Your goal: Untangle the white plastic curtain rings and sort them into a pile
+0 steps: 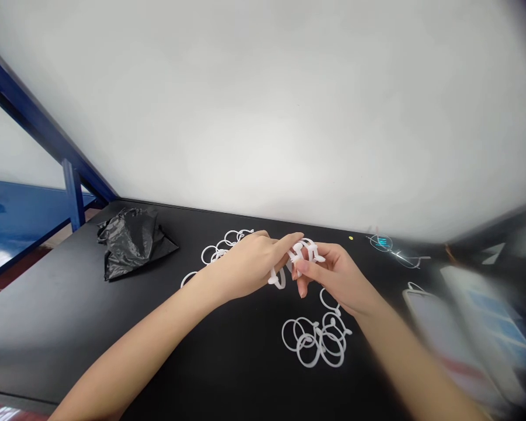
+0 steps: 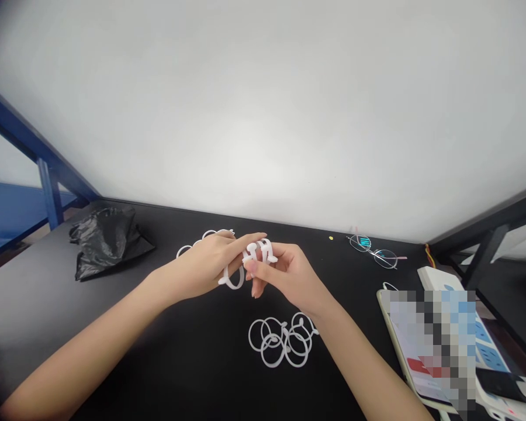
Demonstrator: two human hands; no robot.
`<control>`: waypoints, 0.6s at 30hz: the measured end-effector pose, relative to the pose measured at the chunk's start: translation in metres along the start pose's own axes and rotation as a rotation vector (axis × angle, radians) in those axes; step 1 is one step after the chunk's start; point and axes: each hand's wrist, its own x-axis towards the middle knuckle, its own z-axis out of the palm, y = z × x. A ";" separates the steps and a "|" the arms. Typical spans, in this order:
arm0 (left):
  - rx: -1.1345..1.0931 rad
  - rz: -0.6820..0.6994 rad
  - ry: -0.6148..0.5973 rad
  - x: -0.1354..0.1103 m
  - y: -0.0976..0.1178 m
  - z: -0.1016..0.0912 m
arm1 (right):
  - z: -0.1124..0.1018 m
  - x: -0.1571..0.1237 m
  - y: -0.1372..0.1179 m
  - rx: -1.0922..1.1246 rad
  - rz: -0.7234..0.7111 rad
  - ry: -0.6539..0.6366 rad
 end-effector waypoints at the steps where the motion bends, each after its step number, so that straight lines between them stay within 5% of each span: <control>1: 0.006 -0.006 -0.009 0.000 0.000 0.000 | 0.001 0.001 0.000 0.002 0.002 0.000; 18: 0.052 -0.023 -0.038 0.000 0.000 0.000 | -0.004 0.008 -0.001 0.031 0.014 -0.057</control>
